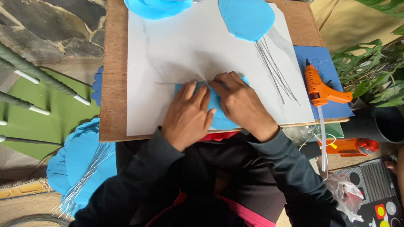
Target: The person applies hot glue from a glue gun to the center of blue petal-shaped paper pieces and attaches thin wires to them. The person then folds and presses the paper petals together by hand around the wire.
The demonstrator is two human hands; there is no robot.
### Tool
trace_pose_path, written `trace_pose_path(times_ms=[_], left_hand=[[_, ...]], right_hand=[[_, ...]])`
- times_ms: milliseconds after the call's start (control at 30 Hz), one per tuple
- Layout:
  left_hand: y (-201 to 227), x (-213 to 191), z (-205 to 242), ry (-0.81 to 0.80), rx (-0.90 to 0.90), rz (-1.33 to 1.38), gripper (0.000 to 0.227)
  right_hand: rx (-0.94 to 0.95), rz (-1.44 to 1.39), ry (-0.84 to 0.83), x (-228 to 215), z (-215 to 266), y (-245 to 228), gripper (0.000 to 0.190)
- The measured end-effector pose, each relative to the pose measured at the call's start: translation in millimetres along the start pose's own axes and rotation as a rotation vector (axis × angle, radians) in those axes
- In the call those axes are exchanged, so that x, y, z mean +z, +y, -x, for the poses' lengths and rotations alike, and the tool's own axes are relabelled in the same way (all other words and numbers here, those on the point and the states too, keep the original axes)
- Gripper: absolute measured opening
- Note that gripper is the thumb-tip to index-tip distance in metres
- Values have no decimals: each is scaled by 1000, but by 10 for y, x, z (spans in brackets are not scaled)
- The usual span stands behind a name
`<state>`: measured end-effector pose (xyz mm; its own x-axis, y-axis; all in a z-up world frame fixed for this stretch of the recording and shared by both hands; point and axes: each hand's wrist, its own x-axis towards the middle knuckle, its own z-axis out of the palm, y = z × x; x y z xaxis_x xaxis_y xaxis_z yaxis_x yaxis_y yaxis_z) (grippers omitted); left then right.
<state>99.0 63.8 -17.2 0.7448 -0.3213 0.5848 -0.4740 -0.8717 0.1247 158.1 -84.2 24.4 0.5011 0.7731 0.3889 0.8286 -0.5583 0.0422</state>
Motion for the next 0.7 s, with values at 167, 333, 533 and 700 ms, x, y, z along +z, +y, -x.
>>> trace_pose_path(times_ms=[167,333,533,700], left_hand=[[203,-95,26,2,-145,-135,43],[203,-121,36,-8,-182,-125,43],[144,-83,21,-23,-183,-100,43],[108,-136,33,2,-192,-46,44]], right_hand=[[-11,108,5,59,1,-21,30],[-4,118,14,34,15,-76,31],[33,176,3,33,-51,-145,27],[23,146,8,35,14,-105,34]])
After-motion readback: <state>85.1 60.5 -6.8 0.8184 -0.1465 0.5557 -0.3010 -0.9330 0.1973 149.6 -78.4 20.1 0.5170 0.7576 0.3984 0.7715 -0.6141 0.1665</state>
